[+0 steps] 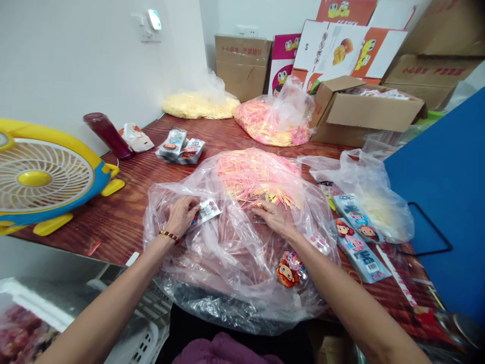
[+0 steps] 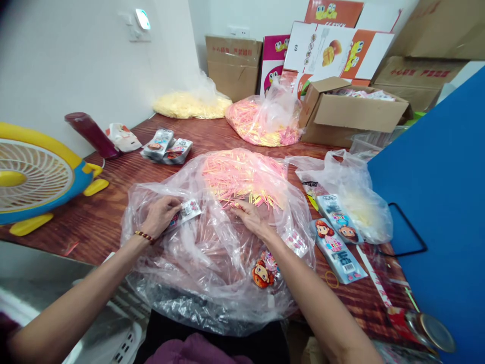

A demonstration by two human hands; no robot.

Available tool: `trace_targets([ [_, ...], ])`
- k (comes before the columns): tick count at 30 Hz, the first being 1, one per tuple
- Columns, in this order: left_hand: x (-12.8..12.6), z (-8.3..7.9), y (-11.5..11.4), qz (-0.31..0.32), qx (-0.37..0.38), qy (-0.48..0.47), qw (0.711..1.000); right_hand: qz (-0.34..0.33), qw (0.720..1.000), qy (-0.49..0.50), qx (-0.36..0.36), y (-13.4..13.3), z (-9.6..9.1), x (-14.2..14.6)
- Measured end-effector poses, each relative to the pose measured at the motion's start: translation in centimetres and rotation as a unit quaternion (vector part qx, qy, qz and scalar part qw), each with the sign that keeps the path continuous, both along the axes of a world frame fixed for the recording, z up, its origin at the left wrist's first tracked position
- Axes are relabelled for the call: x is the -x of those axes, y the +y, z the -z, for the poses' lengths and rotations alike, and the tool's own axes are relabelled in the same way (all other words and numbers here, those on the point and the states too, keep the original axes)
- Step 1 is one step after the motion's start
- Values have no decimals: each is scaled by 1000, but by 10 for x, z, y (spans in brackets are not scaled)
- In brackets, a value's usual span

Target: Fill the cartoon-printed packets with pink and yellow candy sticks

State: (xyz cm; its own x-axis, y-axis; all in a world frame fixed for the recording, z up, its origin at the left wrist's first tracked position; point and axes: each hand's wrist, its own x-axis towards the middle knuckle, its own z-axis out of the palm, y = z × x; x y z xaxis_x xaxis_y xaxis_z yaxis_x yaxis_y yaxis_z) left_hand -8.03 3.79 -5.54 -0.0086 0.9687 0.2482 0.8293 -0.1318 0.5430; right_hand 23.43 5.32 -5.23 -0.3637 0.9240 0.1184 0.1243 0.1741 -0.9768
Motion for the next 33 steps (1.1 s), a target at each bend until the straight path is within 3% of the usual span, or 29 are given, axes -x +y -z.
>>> trace_targets([
  [4, 0, 0, 4, -17, 26, -2, 1000, 19, 1000, -7, 14, 1, 15, -1],
  [7, -1, -1, 5, -28, 15, -16, 999, 21, 999, 17, 26, 0, 17, -2],
  [11, -3, -4, 1, -31, -9, -23, 999, 11, 999, 37, 6, -8, 5, -4],
  [18, -2, -8, -3, 1, 29, 20, 999, -14, 998, 68, -10, -33, -21, -8],
  [25, -1, -11, 4, 5, 57, 7, 998, -5, 997, 73, -20, -56, -30, -13],
  [33, 4, -9, 2, -4, -3, 34, 999, -5, 995, 94, -32, -75, -43, -14],
])
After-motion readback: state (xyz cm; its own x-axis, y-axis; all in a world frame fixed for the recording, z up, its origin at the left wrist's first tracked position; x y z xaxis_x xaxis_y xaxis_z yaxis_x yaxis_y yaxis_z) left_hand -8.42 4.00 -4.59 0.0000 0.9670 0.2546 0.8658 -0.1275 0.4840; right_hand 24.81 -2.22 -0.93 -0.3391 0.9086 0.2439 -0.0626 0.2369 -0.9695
